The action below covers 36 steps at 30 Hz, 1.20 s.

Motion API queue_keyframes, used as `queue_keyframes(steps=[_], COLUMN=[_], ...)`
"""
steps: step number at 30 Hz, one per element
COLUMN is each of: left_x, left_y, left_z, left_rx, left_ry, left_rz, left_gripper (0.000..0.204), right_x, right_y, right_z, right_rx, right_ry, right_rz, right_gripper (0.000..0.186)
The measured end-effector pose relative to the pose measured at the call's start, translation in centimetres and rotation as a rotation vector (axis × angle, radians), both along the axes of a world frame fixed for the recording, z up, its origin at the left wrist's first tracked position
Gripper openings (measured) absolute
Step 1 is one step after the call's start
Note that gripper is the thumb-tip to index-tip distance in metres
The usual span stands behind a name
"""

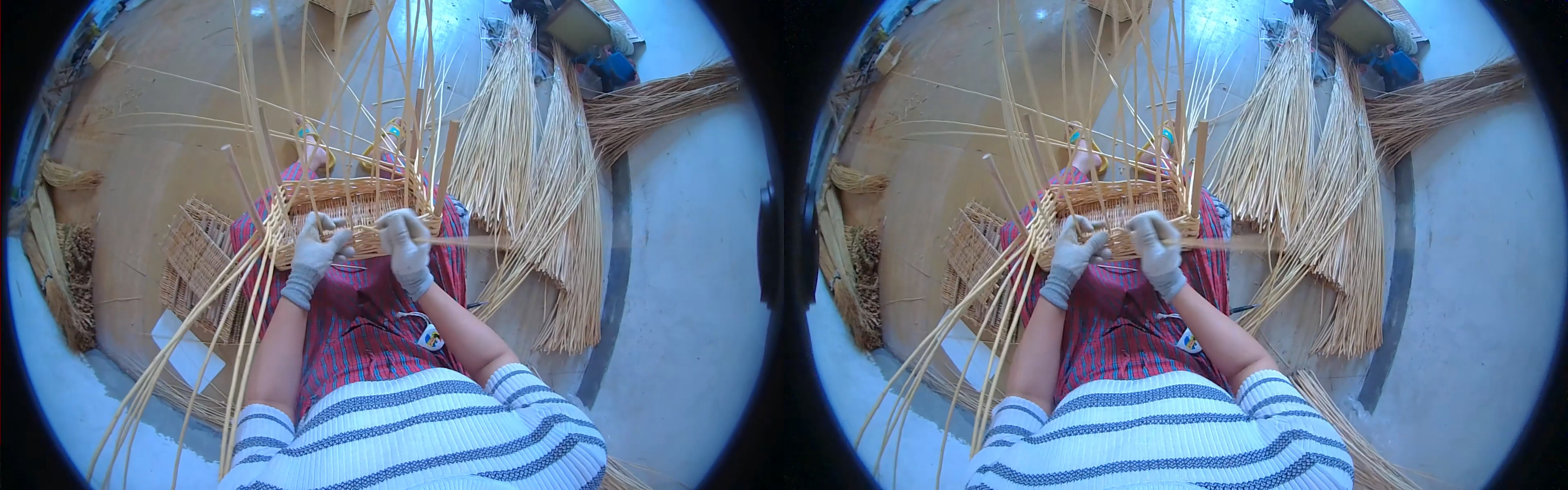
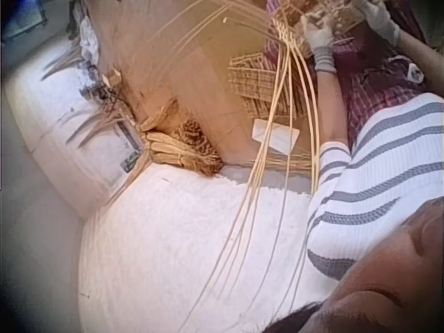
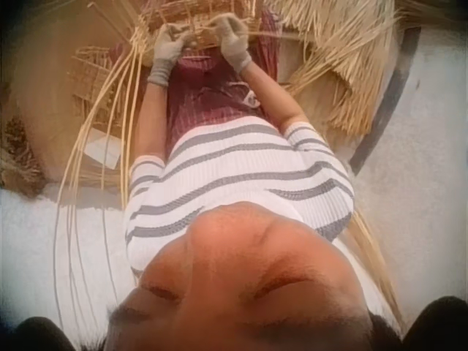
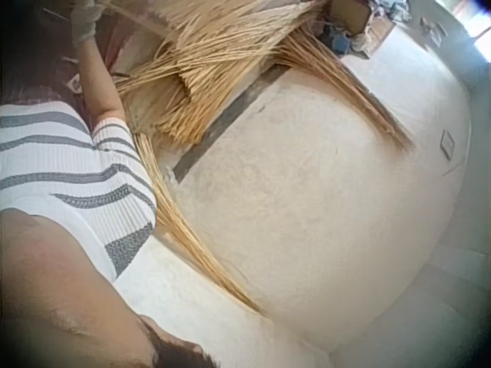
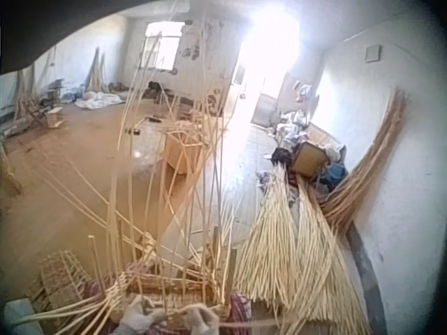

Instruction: Weaving a wicker basket using long thin strips and structural wooden stakes.

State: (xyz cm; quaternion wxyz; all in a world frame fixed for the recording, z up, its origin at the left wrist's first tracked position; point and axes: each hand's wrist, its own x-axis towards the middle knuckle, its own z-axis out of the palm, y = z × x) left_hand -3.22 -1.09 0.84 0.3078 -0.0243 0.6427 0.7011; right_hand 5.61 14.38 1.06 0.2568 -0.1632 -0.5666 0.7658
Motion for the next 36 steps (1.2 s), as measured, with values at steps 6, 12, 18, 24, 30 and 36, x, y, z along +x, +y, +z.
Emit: queue_keyframes(steps=[6, 12, 18, 24, 30, 36], left_x=[0.0, -1.3, 1.0, 0.5, 1.8, 0.6], left_y=[2.5, 1.7, 1.6, 6.4, 9.3, 8.0], left_z=[-2.2, -5.6, 0.7, 2.7, -1.1, -0.5], left_rx=[-0.074, -0.296, -0.094, -0.181, -0.474, -0.518], left_ry=[-0.023, 0.446, 0.561, 0.121, 0.52, 0.199], left_rz=[0.222, 0.182, 0.495, -0.296, -0.319, -0.273], left_gripper=[0.037, 0.034, 0.025, 0.023, 0.039, 0.022], right_x=[-2.5, -2.4, 2.1, 5.3, -11.8, 2.7], right_y=[0.1, -5.3, 7.8, 7.9, 7.4, 5.2], right_z=[-2.5, 2.6, 0.0, 1.0, 5.0, 5.8], right_rx=[-0.064, -0.271, -0.672, -0.21, 1.024, 0.783], right_ry=[0.053, -0.167, -0.029, -0.088, 0.04, -0.369], right_rz=[0.222, -0.031, -0.006, -0.234, -0.17, -0.32], right_gripper=[0.053, 0.052, 0.023, 0.012, 0.06, 0.04])
